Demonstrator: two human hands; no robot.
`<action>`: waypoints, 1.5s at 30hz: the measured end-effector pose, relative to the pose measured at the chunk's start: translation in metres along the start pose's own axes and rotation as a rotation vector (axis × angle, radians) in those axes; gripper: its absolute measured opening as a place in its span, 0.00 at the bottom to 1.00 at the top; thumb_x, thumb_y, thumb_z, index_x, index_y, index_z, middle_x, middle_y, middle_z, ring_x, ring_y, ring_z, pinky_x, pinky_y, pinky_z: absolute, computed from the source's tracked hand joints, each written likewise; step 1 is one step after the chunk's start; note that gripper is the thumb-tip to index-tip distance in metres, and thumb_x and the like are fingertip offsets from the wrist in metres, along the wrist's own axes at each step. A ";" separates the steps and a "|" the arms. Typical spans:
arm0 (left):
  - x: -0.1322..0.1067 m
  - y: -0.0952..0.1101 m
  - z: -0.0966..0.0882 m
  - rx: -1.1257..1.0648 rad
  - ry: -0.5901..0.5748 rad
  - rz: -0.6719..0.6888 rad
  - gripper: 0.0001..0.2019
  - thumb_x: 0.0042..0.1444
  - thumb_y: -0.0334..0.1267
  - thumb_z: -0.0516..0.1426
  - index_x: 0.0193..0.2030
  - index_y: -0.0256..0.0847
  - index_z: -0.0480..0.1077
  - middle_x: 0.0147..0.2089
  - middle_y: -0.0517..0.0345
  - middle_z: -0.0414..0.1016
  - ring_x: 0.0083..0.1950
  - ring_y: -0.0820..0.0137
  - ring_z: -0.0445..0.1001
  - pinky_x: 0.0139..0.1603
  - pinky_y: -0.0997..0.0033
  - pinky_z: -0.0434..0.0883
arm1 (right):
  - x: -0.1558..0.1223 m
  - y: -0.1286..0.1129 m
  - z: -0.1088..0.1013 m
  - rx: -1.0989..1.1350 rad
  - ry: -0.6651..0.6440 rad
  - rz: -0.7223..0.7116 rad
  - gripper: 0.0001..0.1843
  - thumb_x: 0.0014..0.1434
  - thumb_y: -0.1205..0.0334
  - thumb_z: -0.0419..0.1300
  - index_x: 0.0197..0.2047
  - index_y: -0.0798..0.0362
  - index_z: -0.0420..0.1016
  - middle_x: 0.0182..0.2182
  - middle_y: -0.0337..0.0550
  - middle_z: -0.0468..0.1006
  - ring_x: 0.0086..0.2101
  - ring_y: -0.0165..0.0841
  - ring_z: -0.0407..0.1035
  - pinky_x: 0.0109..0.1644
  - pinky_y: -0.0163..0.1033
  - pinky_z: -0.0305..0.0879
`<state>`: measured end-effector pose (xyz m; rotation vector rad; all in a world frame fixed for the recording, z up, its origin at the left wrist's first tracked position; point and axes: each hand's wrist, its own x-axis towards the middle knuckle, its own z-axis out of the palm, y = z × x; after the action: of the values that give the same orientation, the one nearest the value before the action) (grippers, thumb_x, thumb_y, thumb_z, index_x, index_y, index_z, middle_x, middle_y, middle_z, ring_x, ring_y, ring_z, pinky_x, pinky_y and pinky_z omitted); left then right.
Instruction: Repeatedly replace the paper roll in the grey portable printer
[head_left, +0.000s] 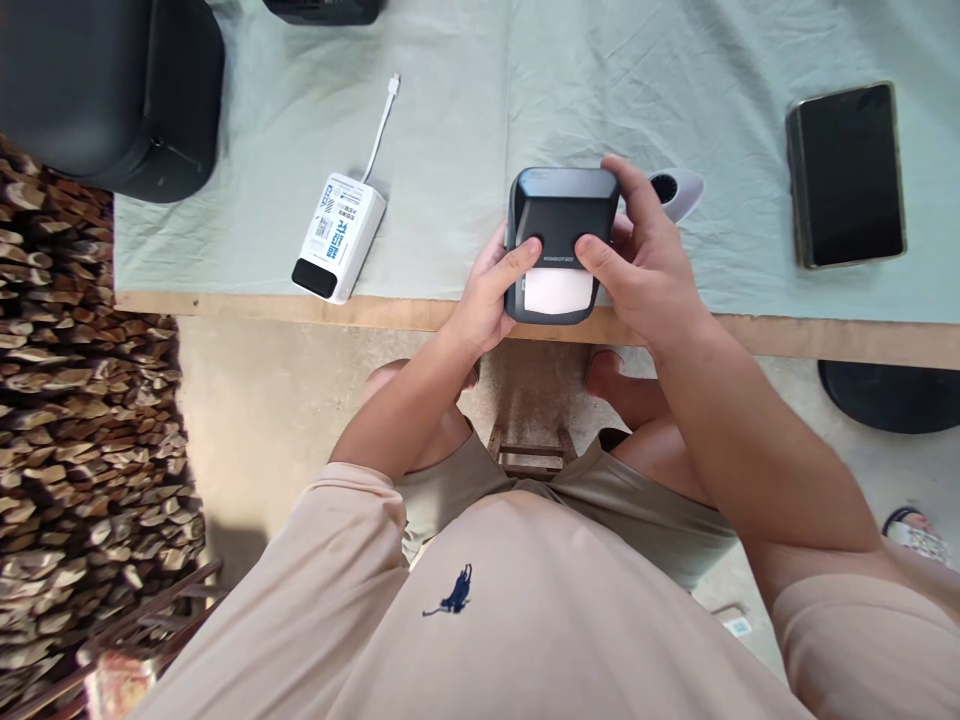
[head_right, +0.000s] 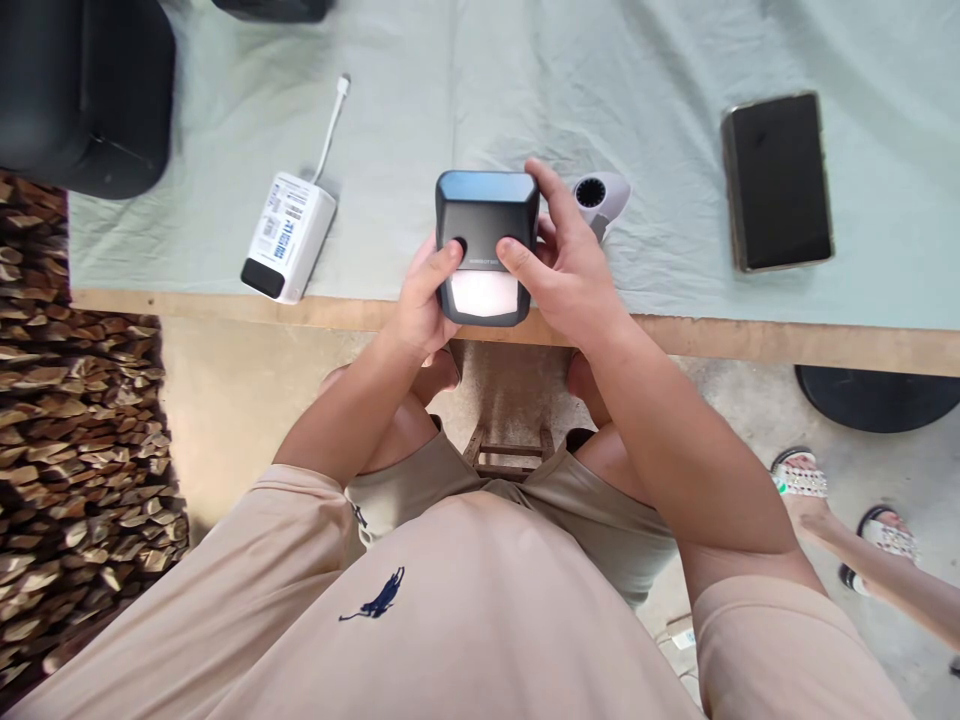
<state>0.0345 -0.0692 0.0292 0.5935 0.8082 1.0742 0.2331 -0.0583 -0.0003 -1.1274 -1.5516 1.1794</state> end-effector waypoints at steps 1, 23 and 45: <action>0.000 0.002 0.002 -0.026 0.031 -0.028 0.11 0.78 0.42 0.56 0.55 0.43 0.80 0.56 0.53 0.91 0.84 0.51 0.76 0.81 0.48 0.80 | 0.000 0.000 0.001 -0.003 0.001 0.004 0.45 0.71 0.27 0.65 0.84 0.28 0.61 0.67 0.46 0.84 0.64 0.50 0.82 0.63 0.57 0.87; 0.012 0.011 0.008 -0.087 0.134 -0.172 0.30 0.83 0.42 0.40 0.34 0.51 0.78 0.42 0.55 0.91 0.92 0.55 0.60 0.89 0.53 0.71 | 0.006 -0.004 -0.001 0.029 -0.029 0.149 0.54 0.62 0.42 0.73 0.86 0.30 0.58 0.68 0.43 0.82 0.61 0.50 0.82 0.63 0.58 0.86; 0.003 0.008 0.007 -0.060 0.044 -0.151 0.24 0.81 0.50 0.45 0.53 0.40 0.79 0.56 0.45 0.90 0.84 0.49 0.75 0.81 0.48 0.80 | 0.017 -0.087 0.010 -0.447 0.442 -0.029 0.33 0.75 0.18 0.47 0.51 0.39 0.71 0.43 0.50 0.75 0.48 0.53 0.82 0.47 0.61 0.83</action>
<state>0.0365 -0.0636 0.0386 0.4524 0.8429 0.9724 0.2064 -0.0561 0.0852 -1.5272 -1.5022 0.5151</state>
